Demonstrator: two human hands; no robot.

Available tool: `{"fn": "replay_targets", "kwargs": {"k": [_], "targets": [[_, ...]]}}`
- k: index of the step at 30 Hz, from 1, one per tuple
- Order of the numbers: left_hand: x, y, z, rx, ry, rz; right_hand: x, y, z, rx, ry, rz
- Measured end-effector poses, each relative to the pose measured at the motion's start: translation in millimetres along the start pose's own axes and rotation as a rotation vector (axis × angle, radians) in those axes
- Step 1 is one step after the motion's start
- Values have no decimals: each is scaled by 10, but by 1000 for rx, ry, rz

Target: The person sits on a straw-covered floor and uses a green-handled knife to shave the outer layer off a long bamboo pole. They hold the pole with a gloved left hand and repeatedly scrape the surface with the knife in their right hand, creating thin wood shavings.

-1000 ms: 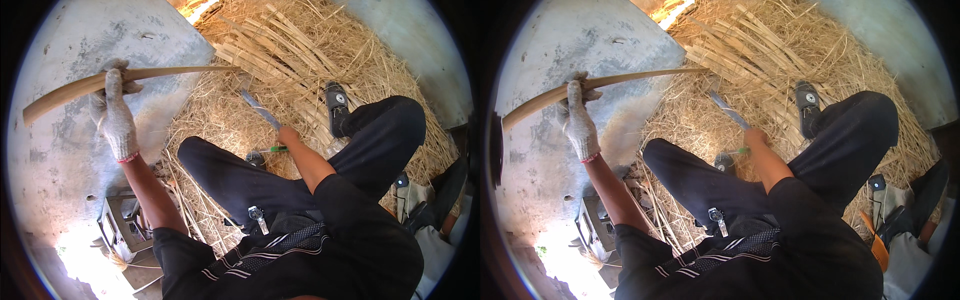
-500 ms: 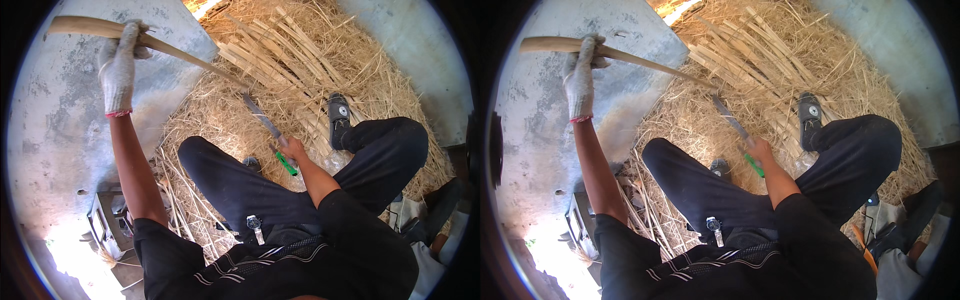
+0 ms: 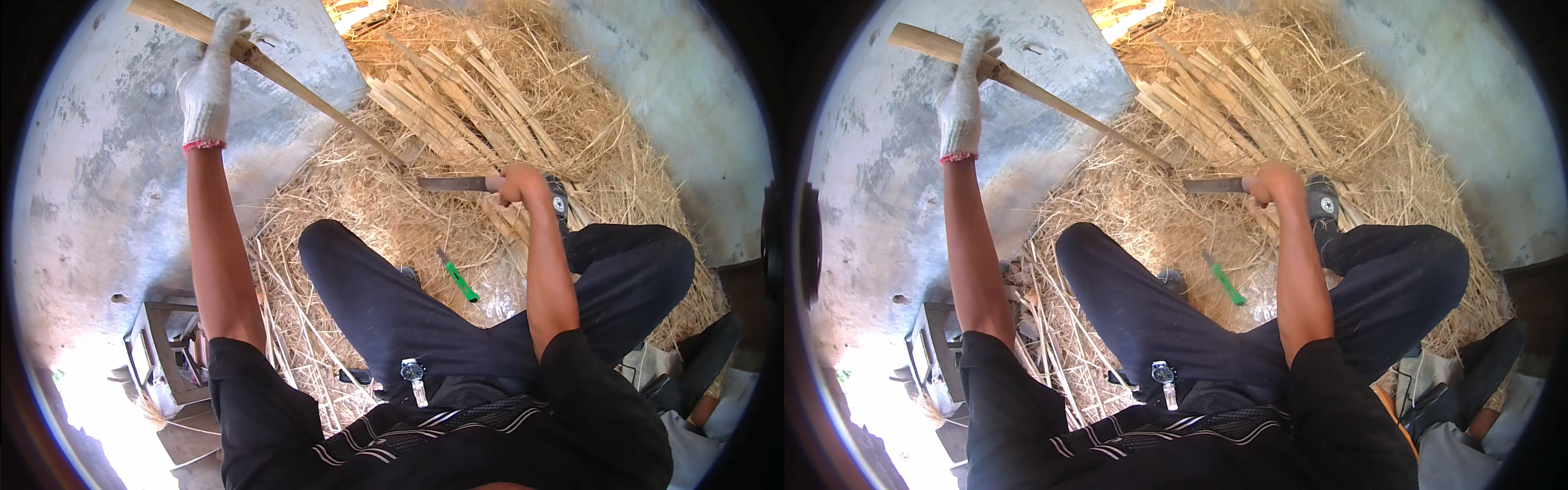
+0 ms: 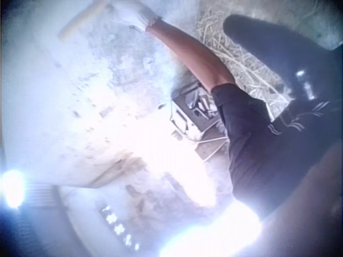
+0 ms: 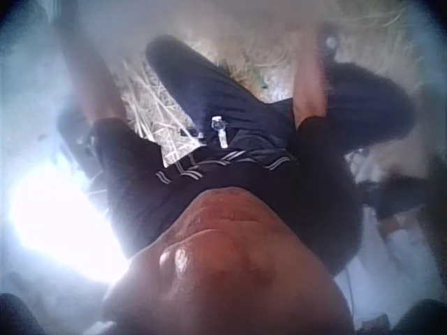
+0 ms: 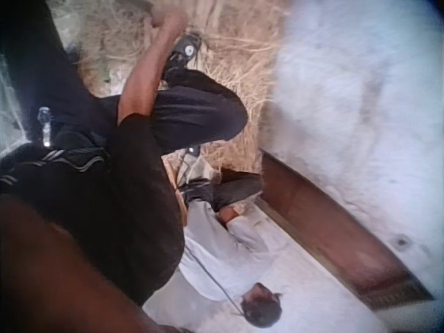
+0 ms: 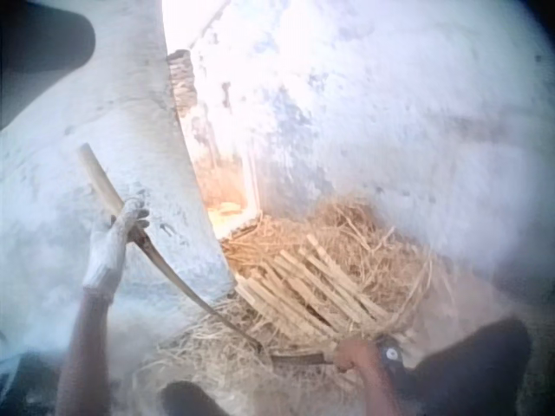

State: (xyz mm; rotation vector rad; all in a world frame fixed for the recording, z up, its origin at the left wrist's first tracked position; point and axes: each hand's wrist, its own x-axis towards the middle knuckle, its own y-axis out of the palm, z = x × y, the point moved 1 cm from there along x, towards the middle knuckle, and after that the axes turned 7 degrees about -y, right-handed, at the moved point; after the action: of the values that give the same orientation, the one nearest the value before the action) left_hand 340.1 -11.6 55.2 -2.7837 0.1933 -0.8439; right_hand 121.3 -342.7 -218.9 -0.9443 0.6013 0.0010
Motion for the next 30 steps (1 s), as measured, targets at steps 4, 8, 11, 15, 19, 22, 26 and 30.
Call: {"fn": "replay_targets", "kwargs": {"k": [4, 8, 11, 15, 19, 22, 26, 30], "targets": [[48, 96, -242, -487, -155, -97, -549, -494, 27, 457, -18, -167], [253, 60, -179, -479, -49, -292, -722, -730, 389, 597, -108, -213], [245, 109, -288, -478, 20, -287, -599, -461, 691, 918, -317, -216], [186, 383, -217, -545, -59, -339, -375, 59, 918, 1066, -435, 110], [232, 294, -125, -619, -141, -288, -242, 462, 1133, 579, -429, -304], [229, 281, -151, -619, -238, -367, -117, 816, 1122, 458, -345, -346], [214, 453, -212, -611, -266, -411, 204, 1416, 768, 419, -232, -263], [160, 607, -324, -539, -195, -322, 126, 1294, 755, 376, -258, -357]]}}
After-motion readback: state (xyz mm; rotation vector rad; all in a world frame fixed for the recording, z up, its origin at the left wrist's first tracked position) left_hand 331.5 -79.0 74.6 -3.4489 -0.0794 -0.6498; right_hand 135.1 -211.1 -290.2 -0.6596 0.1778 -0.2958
